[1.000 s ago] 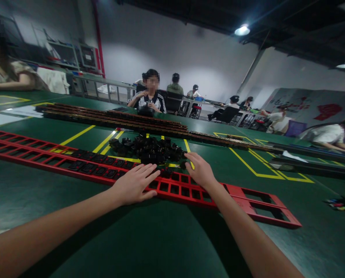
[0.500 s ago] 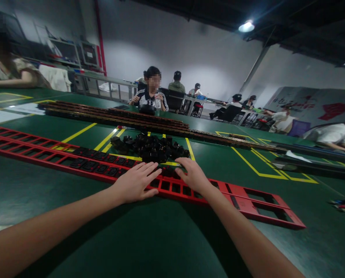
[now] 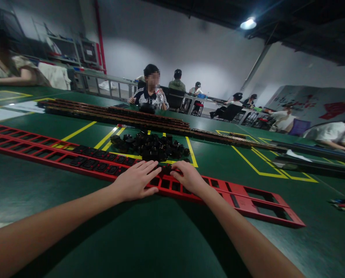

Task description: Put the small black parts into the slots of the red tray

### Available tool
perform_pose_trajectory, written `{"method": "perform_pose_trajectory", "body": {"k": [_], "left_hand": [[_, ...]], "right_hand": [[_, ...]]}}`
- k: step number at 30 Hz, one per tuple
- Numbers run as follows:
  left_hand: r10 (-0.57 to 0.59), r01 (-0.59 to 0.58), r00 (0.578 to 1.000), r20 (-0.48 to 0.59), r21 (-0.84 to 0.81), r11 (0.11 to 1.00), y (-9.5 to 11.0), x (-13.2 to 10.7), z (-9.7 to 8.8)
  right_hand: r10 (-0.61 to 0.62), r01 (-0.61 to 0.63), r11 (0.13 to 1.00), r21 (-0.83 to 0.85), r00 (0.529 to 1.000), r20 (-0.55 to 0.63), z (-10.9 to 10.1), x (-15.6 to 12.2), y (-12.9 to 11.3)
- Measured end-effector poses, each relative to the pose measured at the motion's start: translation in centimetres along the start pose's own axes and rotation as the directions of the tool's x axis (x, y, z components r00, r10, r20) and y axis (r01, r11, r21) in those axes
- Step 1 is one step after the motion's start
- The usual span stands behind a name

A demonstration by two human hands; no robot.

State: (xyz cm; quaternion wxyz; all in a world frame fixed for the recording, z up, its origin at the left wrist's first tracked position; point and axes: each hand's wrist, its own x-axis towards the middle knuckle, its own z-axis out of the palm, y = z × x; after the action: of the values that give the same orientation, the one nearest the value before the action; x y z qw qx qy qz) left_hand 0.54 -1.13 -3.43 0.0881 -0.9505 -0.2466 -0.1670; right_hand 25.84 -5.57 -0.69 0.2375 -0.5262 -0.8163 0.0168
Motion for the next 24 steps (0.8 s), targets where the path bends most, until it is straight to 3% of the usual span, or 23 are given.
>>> {"method": "perform_pose_trajectory", "body": {"k": [4, 9, 15, 24], "left_hand": [[0.010, -0.010, 1.000, -0.010, 0.002, 1.000, 0.0, 0.0, 0.0], [-0.003, 0.003, 1.000, 0.005, -0.007, 1.000, 0.1, 0.1, -0.2], [-0.048, 0.048, 0.999, -0.003, -0.069, 0.996, 0.1, 0.2, -0.2], [-0.077, 0.078, 0.997, 0.007, -0.090, 0.993, 0.4, 0.5, -0.8]], "right_hand": [[-0.002, 0.012, 0.995, 0.097, 0.995, -0.103, -0.2, 0.0, -0.6], [-0.115, 0.164, 0.969, 0.187, 0.962, -0.248, -0.1, -0.5, -2.8], [-0.293, 0.303, 0.948, 0.095, 0.951, -0.102, 0.8, -0.9, -4.1], [-0.374, 0.373, 0.927, -0.028, 0.927, -0.025, 1.0, -1.0, -3.7]]}}
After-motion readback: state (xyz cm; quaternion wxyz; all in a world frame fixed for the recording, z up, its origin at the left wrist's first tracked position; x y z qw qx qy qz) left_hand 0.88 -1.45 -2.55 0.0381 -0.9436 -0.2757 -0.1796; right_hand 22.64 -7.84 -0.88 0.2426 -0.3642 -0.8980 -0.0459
